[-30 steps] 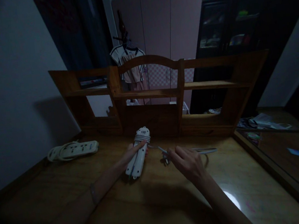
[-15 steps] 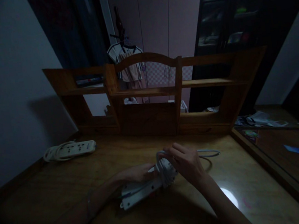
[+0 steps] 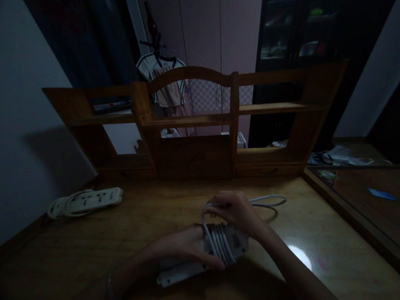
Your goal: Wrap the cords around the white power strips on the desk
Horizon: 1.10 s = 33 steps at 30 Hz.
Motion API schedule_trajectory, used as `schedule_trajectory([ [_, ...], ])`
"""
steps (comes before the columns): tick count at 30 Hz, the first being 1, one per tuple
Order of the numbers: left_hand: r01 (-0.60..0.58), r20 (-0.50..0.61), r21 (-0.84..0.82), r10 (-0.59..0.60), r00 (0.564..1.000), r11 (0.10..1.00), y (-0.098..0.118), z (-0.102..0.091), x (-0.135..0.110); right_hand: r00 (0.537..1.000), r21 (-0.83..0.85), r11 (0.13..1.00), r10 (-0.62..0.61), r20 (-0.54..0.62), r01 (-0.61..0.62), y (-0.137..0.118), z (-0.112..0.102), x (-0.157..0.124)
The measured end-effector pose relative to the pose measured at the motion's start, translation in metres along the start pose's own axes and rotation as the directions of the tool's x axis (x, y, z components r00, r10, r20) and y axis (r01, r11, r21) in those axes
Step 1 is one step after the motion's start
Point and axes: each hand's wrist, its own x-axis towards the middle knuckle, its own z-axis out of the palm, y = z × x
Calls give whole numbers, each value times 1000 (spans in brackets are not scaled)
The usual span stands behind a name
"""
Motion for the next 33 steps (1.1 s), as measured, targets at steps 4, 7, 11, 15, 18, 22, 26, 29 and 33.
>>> schedule_trajectory([
  [4,-79,149,194,50,988,978,0,-2,0,965,108,979,146,216,-172,22,-12,5],
  [7,-99,212,171,62,975,980,1,-6,0,916,110,966,181,359,-234,39,-14,5],
  [11,-39,221,26,32,975,999,-4,-13,1,891,155,947,198,408,-282,55,-5,3],
  [15,22,140,-173,2,990,985,-18,-20,9,925,154,962,162,345,-226,68,2,1],
  [18,13,42,-327,0,999,945,-25,-23,15,951,90,980,148,270,-178,75,3,0],
  [22,-97,-131,-374,51,990,922,-28,-28,20,959,39,986,149,241,-163,73,8,0],
  [26,-171,-303,-361,58,951,917,-37,-35,29,959,6,988,147,242,-153,59,18,-1],
  [29,-195,-487,-346,2,873,918,-45,-46,34,975,-78,984,168,147,-158,47,24,-3],
  [33,-214,-578,-348,-29,816,913,-52,-60,37,990,-287,948,139,-13,-137,33,26,-5],
])
